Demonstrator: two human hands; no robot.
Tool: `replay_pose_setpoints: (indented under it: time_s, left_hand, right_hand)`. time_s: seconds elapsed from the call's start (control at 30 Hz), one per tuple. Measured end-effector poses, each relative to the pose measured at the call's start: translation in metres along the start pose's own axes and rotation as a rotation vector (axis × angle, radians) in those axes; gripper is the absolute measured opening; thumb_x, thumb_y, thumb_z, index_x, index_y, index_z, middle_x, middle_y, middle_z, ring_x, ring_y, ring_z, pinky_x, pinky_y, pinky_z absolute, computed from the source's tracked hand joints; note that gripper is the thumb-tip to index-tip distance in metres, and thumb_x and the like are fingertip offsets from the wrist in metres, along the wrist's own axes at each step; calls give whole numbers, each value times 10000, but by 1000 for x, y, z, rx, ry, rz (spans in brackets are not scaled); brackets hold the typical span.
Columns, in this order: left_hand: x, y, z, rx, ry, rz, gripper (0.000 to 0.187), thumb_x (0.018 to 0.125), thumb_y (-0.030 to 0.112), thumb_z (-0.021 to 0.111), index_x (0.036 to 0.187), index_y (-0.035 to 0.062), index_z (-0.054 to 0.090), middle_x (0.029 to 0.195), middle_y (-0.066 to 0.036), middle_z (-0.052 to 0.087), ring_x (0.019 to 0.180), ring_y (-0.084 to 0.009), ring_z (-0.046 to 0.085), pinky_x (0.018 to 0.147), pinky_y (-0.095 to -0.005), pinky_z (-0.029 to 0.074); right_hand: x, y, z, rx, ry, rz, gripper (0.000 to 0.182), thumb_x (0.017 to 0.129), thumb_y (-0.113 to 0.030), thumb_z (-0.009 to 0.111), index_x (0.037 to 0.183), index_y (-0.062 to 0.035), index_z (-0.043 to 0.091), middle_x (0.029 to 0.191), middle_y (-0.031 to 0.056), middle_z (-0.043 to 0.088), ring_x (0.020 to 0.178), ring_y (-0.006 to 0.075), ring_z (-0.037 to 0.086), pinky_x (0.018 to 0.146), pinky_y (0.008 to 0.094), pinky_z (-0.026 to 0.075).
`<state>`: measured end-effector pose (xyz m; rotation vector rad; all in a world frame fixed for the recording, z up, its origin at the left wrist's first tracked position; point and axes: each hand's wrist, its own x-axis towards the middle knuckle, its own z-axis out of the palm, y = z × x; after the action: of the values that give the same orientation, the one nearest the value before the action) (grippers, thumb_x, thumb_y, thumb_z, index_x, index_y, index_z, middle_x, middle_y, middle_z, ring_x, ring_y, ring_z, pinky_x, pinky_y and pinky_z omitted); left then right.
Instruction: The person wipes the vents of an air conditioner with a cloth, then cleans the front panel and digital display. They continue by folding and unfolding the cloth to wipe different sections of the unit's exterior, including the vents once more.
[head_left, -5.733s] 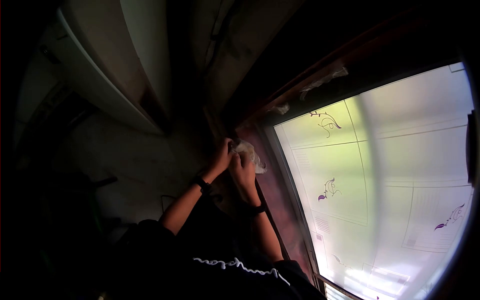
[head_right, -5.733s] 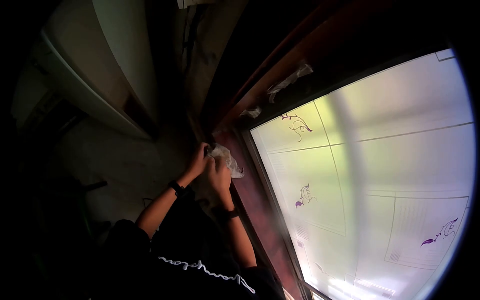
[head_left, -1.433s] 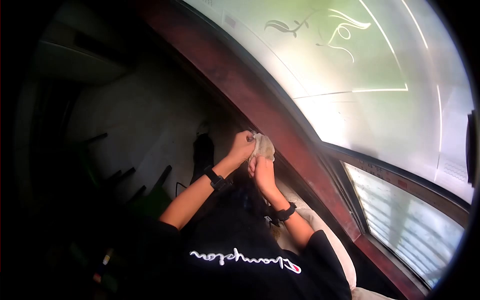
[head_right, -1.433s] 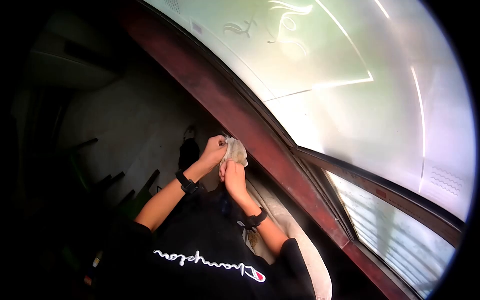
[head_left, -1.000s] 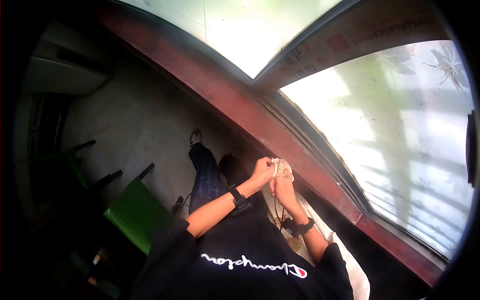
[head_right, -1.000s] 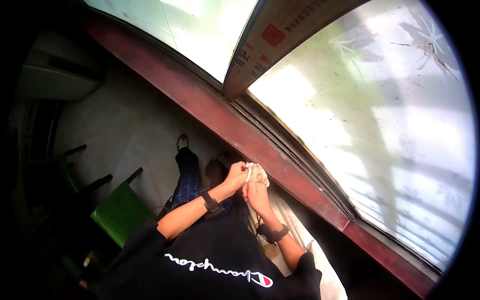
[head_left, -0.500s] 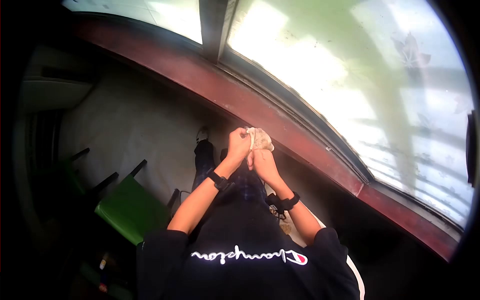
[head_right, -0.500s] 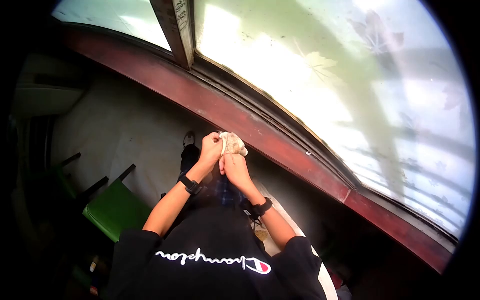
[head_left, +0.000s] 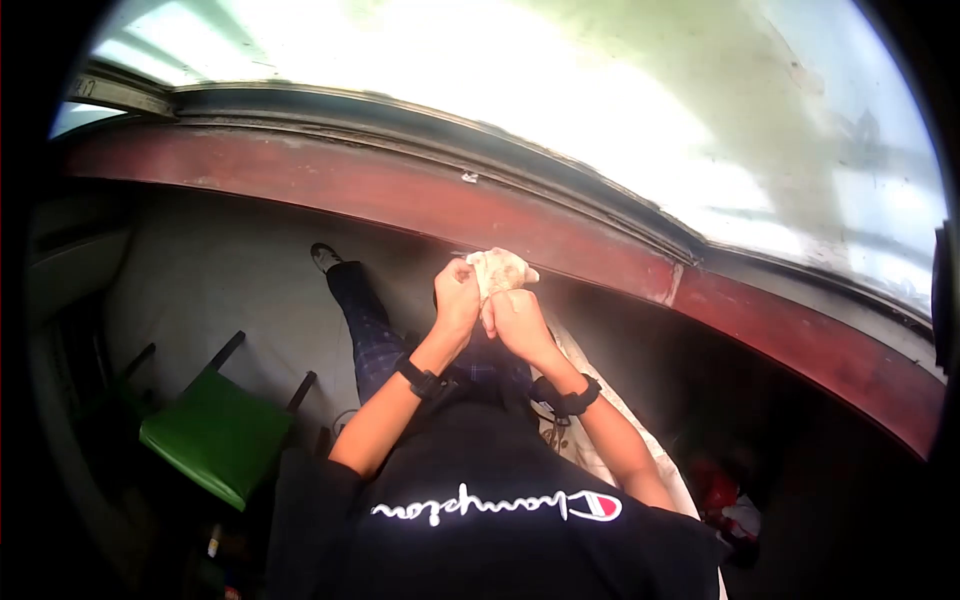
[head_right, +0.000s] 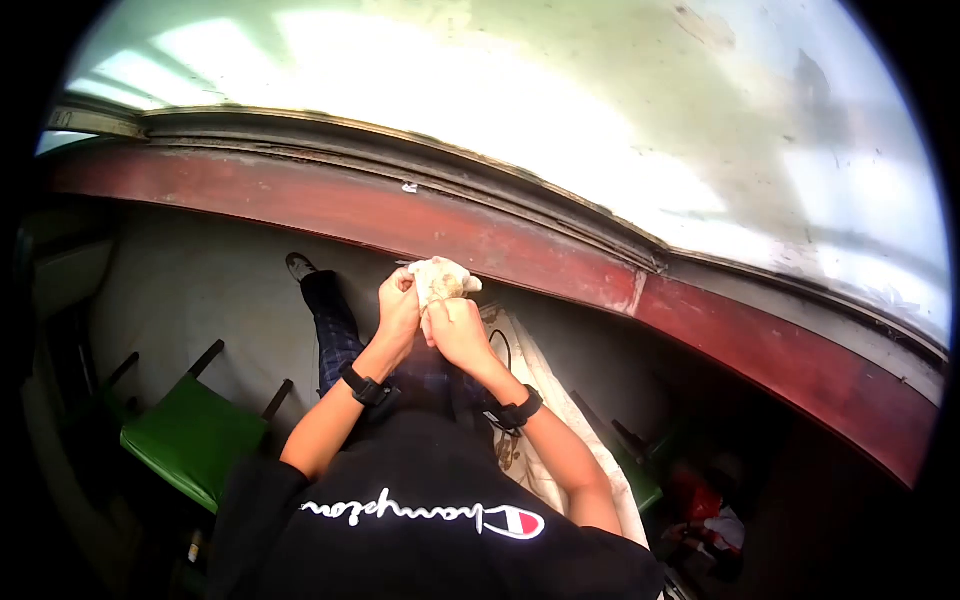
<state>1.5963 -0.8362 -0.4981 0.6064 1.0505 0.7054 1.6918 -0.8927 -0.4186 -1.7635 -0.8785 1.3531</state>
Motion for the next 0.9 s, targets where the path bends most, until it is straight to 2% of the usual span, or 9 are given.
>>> replay_pose_setpoints:
  time_s: [0.07,0.2,0.23,0.27,0.33,0.47,0.7,0.8,0.9]
  left_hand:
    - [-15,-29,36,-82,-169,-251,113,1009,85,570,964,-14,600,670,-91,657,358,-151,521,339,-276,427]
    - [-23,-173,140,-92,-70,-135,95,981,62,595,959,-28,613,693,-87,665,373,-115,521,316,-255,384]
    - [-38,-147,152,-47,-275,-273,119,980,76,610,946,-37,625,698,-81,666,381,-102,523,318,-244,383]
    - [-43,-123,161,-60,-329,-317,130,979,74,606,926,-40,635,699,-85,666,380,-91,516,318,-235,373]
    - [-39,-146,187,-52,-423,-337,136,983,44,560,905,-49,622,666,-77,637,387,-87,506,317,-241,367]
    - [-49,-155,215,61,-329,-388,118,977,25,513,937,-52,594,675,-74,593,410,-98,500,328,-259,364]
    - [-39,-162,201,142,-253,-274,85,975,29,562,954,-47,594,695,-44,610,501,-65,512,413,-219,389]
    - [-36,-153,176,113,-161,-189,138,1013,88,596,938,-28,594,691,-48,614,512,-65,516,424,-218,393]
    - [-34,-126,122,36,-89,-62,96,974,46,613,923,-34,598,725,-83,648,506,-106,558,388,-261,394]
  right_hand:
    - [-18,32,-30,14,147,36,498,981,-211,379,586,18,580,518,81,562,517,173,575,551,328,467]
    - [-72,83,-123,-1,326,107,467,992,-159,384,603,3,586,570,70,589,522,157,568,541,308,466]
    - [-80,91,-135,-21,373,91,474,1001,-164,380,605,-1,581,574,69,588,527,155,569,544,308,468]
    - [-82,102,-138,-31,416,63,481,1011,-170,376,606,-6,576,578,68,587,533,153,571,546,309,470]
    - [-95,127,-161,121,525,42,436,1015,-147,363,645,-16,554,615,80,585,542,165,566,543,318,473]
    - [-102,150,-182,283,653,33,393,1034,-163,364,713,-24,543,642,66,569,569,158,560,551,310,468]
    - [-68,181,-164,315,797,6,407,1054,-210,416,716,-32,558,666,26,570,593,115,529,545,296,433]
    - [-59,169,-145,427,659,34,387,1050,-203,431,728,-32,561,662,20,560,588,116,525,546,291,433]
    - [-43,147,-110,291,399,-25,412,1047,-221,397,743,-15,583,652,46,592,568,138,563,556,300,465]
